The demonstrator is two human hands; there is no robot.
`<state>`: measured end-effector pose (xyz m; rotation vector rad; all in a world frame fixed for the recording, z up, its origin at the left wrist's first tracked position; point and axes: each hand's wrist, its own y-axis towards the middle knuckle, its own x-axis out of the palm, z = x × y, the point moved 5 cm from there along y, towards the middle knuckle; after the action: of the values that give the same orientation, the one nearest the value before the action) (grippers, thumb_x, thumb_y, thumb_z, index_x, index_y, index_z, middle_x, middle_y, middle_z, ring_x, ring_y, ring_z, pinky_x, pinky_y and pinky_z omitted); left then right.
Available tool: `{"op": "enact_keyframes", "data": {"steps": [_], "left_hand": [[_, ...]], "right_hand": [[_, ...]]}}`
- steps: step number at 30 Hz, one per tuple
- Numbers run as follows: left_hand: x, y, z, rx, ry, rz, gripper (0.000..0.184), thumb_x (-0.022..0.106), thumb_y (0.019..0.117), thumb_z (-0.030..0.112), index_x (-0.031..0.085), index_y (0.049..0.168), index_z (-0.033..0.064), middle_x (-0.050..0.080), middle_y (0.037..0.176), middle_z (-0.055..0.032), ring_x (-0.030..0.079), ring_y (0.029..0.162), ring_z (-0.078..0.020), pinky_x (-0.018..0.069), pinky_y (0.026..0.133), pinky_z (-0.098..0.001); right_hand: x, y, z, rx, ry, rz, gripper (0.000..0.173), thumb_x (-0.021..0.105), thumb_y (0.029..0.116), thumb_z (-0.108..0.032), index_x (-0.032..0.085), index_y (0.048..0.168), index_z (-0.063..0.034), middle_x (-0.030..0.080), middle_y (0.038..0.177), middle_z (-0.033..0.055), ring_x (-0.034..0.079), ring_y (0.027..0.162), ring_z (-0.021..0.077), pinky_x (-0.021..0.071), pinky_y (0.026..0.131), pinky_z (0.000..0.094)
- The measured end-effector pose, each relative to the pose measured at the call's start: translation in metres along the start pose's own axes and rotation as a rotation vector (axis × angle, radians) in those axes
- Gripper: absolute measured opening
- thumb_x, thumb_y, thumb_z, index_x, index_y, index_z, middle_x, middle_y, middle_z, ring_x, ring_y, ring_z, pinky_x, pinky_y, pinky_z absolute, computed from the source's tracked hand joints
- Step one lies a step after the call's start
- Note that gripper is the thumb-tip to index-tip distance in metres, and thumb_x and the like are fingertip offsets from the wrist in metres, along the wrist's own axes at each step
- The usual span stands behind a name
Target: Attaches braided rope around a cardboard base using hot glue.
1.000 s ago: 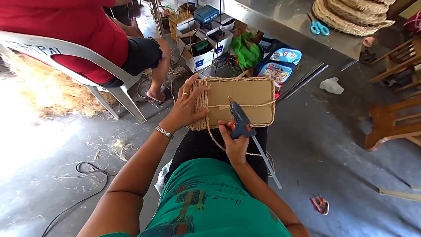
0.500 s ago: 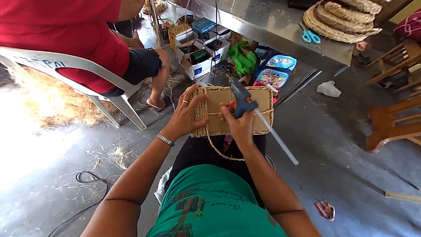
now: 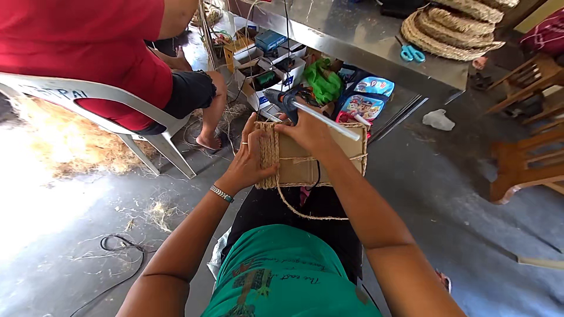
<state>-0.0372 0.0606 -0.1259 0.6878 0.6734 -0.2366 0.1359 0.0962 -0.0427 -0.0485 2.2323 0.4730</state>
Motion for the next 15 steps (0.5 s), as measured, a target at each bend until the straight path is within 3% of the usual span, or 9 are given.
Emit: {"op": "enact_keyframes", "data": {"steps": [3, 7, 11, 15], "left_hand": [[0.003, 0.002, -0.007, 0.048, -0.022, -0.025, 0.075, 0.080, 0.0810, 0.041, 0.045, 0.140, 0.0103, 0.005, 0.169, -0.0213, 0.025, 0.154, -0.0306, 0.0428, 0.116, -0.0435], [0.004, 0.007, -0.013, 0.088, -0.004, -0.049, 0.058, 0.074, 0.0856, 0.043, 0.054, 0.133, 0.0166, 0.005, 0.169, -0.0196, 0.021, 0.155, -0.0309, 0.0394, 0.118, -0.0449], [0.004, 0.001, -0.015, 0.048, 0.023, 0.004, 0.069, 0.079, 0.0831, 0.042, 0.050, 0.140, 0.0163, 0.006, 0.170, -0.0155, 0.029, 0.152, -0.0272, 0.0458, 0.113, -0.0435], [0.008, -0.012, -0.022, -0.032, 0.043, 0.041, 0.072, 0.077, 0.0863, 0.044, 0.048, 0.150, 0.0259, 0.007, 0.172, -0.0071, 0.025, 0.155, -0.0235, 0.0455, 0.114, -0.0459]], "right_hand": [[-0.002, 0.007, 0.004, -0.029, -0.064, -0.036, 0.056, 0.084, 0.0845, -0.035, 0.066, 0.125, -0.0002, 0.071, 0.112, 0.0172, 0.065, 0.110, 0.0351, 0.0493, 0.101, 0.0531], [0.005, 0.011, 0.021, -0.030, 0.028, 0.001, 0.046, 0.083, 0.0854, -0.040, 0.071, 0.107, -0.0010, 0.073, 0.098, 0.0128, 0.070, 0.095, 0.0257, 0.0552, 0.093, 0.0513], [0.014, 0.011, 0.026, 0.009, -0.001, 0.017, 0.049, 0.080, 0.0877, -0.045, 0.070, 0.110, -0.0020, 0.073, 0.099, 0.0137, 0.070, 0.096, 0.0280, 0.0547, 0.091, 0.0527], [0.018, 0.003, 0.023, 0.025, -0.011, 0.051, 0.052, 0.077, 0.0900, -0.046, 0.068, 0.116, -0.0022, 0.072, 0.100, 0.0157, 0.070, 0.095, 0.0308, 0.0556, 0.088, 0.0554]]}}
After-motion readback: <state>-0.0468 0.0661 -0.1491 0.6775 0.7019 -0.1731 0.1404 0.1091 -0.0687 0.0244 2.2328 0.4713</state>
